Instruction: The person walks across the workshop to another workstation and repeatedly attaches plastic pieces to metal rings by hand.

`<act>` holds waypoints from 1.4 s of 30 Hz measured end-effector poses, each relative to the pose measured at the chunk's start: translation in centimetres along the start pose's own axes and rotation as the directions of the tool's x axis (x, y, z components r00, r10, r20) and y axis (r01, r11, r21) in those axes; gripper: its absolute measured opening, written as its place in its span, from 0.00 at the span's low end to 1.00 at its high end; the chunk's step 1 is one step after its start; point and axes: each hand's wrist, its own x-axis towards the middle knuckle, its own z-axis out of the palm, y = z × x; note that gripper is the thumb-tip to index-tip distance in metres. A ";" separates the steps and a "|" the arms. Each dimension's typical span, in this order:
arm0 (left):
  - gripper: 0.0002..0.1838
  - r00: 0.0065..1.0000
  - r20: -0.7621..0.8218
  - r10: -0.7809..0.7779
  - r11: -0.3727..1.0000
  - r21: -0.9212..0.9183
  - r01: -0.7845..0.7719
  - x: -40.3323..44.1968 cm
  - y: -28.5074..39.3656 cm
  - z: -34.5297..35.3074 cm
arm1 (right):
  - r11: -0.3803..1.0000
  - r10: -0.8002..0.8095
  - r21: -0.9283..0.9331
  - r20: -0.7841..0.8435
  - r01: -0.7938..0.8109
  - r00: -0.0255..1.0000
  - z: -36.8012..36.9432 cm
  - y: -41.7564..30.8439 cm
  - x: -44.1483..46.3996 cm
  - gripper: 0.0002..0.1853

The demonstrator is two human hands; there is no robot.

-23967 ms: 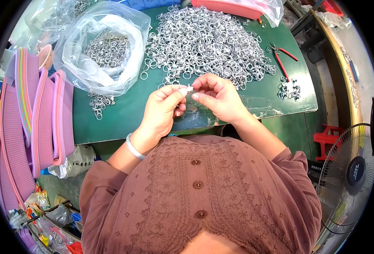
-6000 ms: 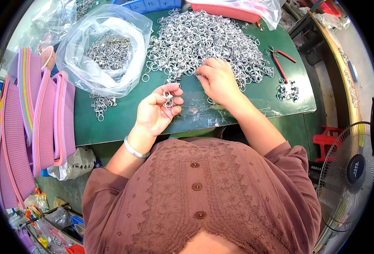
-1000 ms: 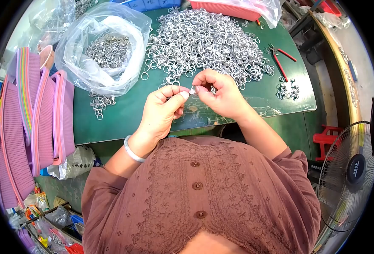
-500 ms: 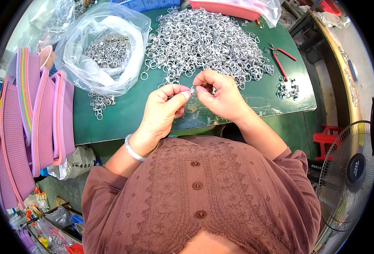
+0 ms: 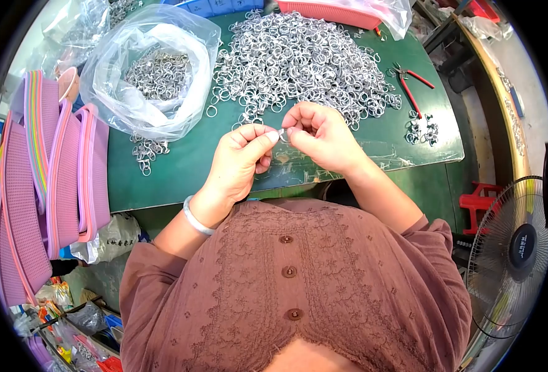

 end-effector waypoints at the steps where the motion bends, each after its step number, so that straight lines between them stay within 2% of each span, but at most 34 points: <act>1: 0.03 1.000 0.007 -0.003 1.000 -0.003 0.003 0.0 0.0 0.0 | 1.000 0.002 0.002 0.001 -0.002 1.000 0.0 0.0 0.0 0.04; 7: 0.03 1.000 0.004 -0.016 1.000 -0.013 0.016 0.0 0.0 0.0 | 0.989 -0.079 -0.132 -0.047 0.073 0.996 0.2 -0.5 -0.3 0.04; 13: 0.03 1.000 -0.002 -0.011 1.000 -0.015 0.011 0.0 0.1 0.0 | 0.986 -0.081 -0.154 -0.085 0.067 0.993 0.4 -0.7 -0.3 0.06; 19: 0.04 0.999 0.038 -0.019 0.998 -0.058 0.021 0.1 -0.1 -0.3 | 0.992 -0.043 -0.122 -0.029 0.039 0.999 0.1 -0.5 -0.2 0.04; 22: 0.04 0.991 0.093 -0.095 0.978 -0.178 0.110 0.2 0.1 -0.5 | 0.999 -0.006 0.047 -0.014 0.007 1.000 0.4 0.3 0.1 0.03; 28: 0.04 0.999 0.039 0.024 0.996 -0.085 -0.021 0.2 0.0 -0.2 | 0.997 0.019 0.080 -0.044 -0.015 0.999 0.0 0.4 0.0 0.04; 31: 0.04 0.998 -0.005 0.059 0.998 -0.027 -0.059 0.0 0.1 0.2 | 0.990 0.053 0.131 -0.001 -0.052 0.999 -0.3 0.1 -0.3 0.04; 34: 0.04 0.998 -0.025 0.058 0.998 0.011 -0.057 0.0 0.1 0.3 | 0.981 0.025 0.192 0.006 -0.026 1.000 0.0 0.3 -0.4 0.06; 42: 0.04 0.997 -0.039 0.067 0.995 0.073 -0.064 -0.3 0.3 0.6 | 0.983 0.054 0.176 0.011 -0.056 0.998 0.0 0.6 -0.4 0.07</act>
